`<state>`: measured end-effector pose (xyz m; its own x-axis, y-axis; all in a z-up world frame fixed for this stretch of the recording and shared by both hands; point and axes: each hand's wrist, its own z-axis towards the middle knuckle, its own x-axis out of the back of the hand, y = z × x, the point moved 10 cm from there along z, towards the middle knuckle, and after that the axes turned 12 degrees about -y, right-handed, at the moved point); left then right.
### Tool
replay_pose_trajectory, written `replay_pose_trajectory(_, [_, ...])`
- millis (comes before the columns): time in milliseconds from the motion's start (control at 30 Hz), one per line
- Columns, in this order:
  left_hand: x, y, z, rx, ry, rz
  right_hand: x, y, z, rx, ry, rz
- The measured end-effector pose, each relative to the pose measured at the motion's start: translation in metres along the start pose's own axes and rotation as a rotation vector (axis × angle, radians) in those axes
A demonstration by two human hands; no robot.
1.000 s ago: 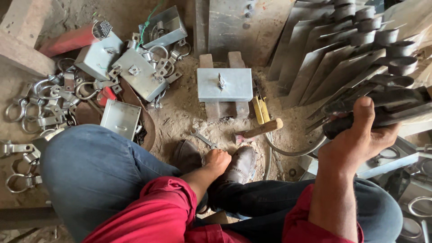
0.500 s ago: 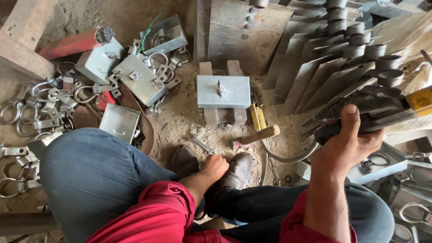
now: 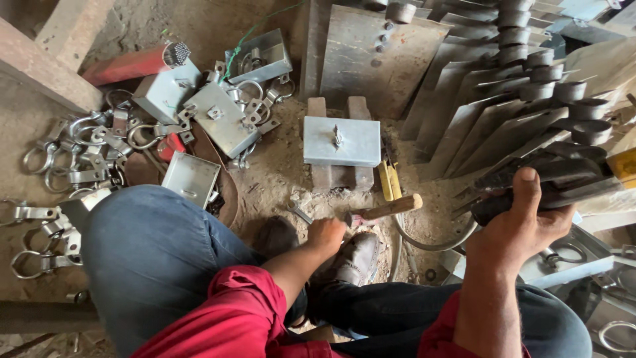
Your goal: The person hammers a metal component onto a small metal box and then welds the joints using a handheld electrode welder.
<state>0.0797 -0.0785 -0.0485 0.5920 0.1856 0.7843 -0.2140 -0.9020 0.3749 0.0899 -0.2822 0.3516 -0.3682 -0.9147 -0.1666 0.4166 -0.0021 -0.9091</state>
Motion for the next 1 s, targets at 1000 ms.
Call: replay_pose_trajectory(1000, [0.157,-0.080,-0.056,0.504,0.488,-0.863,-0.031,0.008,-0.018,0.068,-0.121,-0.313])
